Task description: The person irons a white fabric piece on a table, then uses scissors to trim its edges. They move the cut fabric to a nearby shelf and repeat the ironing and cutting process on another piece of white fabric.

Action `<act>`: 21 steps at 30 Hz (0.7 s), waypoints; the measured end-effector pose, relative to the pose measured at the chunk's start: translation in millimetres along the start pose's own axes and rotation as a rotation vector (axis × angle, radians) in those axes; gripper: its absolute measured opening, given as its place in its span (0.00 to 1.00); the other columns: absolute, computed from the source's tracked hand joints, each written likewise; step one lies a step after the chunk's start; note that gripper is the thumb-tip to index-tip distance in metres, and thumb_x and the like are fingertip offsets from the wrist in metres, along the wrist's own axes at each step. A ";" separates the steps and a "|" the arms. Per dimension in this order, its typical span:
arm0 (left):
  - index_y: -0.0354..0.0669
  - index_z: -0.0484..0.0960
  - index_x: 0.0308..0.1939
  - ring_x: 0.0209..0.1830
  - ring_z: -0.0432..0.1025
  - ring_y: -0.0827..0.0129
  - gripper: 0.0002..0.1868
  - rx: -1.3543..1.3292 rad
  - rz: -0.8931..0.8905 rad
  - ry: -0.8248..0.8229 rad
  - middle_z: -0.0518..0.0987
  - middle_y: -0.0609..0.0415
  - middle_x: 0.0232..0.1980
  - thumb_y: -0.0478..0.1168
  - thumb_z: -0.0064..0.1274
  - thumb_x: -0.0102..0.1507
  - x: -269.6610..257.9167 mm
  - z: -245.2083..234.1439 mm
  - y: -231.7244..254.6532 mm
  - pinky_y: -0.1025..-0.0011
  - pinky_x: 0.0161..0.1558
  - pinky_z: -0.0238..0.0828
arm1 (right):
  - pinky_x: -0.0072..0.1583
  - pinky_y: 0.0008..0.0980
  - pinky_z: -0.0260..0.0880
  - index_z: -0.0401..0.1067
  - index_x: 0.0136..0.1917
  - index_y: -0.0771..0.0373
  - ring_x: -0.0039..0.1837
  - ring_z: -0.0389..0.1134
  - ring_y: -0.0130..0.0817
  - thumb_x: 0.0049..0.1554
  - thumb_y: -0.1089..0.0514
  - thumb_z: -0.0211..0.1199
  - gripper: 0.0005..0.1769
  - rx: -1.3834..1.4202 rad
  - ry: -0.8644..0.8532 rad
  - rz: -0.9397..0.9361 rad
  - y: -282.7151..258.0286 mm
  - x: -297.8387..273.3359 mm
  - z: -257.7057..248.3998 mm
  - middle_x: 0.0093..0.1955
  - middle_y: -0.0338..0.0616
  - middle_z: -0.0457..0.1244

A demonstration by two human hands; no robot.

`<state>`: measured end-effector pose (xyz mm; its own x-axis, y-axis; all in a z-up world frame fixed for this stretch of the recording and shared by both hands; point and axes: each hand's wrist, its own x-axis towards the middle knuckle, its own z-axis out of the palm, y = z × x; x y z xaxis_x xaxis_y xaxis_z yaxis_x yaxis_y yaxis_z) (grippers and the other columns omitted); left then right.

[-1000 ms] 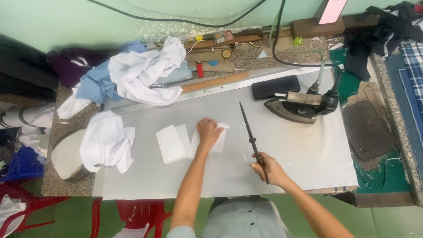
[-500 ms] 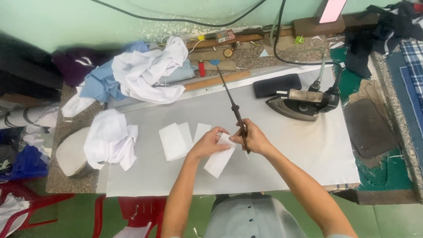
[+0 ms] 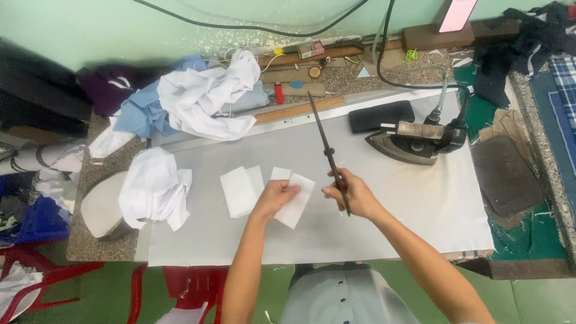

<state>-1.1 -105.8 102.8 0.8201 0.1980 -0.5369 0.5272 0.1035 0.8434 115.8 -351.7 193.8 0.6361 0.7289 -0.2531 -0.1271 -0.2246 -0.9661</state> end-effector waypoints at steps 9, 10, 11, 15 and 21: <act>0.32 0.86 0.45 0.35 0.81 0.59 0.12 -0.233 0.038 0.035 0.86 0.43 0.39 0.40 0.56 0.66 -20.2 -62.2 23.1 0.64 0.36 0.81 | 0.36 0.27 0.71 0.64 0.64 0.68 0.28 0.61 0.23 0.56 0.22 0.40 0.48 0.182 -0.714 0.056 21.1 -100.4 -18.0 0.39 0.42 0.61; 0.32 0.86 0.45 0.35 0.81 0.59 0.12 -0.236 0.039 0.039 0.86 0.43 0.39 0.40 0.56 0.66 -20.5 -63.4 24.7 0.64 0.36 0.81 | 0.36 0.27 0.71 0.64 0.64 0.68 0.28 0.61 0.23 0.56 0.22 0.40 0.48 0.179 -0.720 0.057 21.4 -101.3 -17.9 0.39 0.42 0.61; 0.33 0.86 0.45 0.35 0.81 0.61 0.13 -0.211 0.033 0.047 0.86 0.45 0.39 0.40 0.57 0.65 -20.2 -65.0 27.0 0.65 0.37 0.80 | 0.36 0.26 0.71 0.64 0.64 0.67 0.28 0.60 0.22 0.56 0.22 0.40 0.48 0.188 -0.753 0.073 22.0 -102.8 -17.0 0.38 0.39 0.60; 0.35 0.87 0.43 0.36 0.79 0.69 0.14 -0.134 0.078 0.023 0.86 0.52 0.39 0.44 0.60 0.63 -20.7 -65.8 33.1 0.71 0.41 0.76 | 0.36 0.25 0.68 0.64 0.63 0.66 0.27 0.58 0.22 0.57 0.22 0.38 0.47 0.177 -0.804 0.081 16.9 -101.5 -15.2 0.33 0.37 0.57; 0.38 0.88 0.41 0.35 0.77 0.72 0.15 -0.075 0.099 -0.014 0.85 0.56 0.37 0.47 0.61 0.62 -17.5 -67.5 23.6 0.75 0.38 0.70 | 0.38 0.24 0.63 0.66 0.61 0.62 0.27 0.59 0.24 0.55 0.21 0.39 0.46 0.183 -0.803 0.099 17.5 -95.3 -12.9 0.29 0.38 0.58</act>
<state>-18.0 -41.1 133.5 0.8706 0.1977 -0.4505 0.4255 0.1569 0.8913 62.8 -433.5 201.6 -0.1130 0.9668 -0.2290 -0.3197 -0.2536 -0.9129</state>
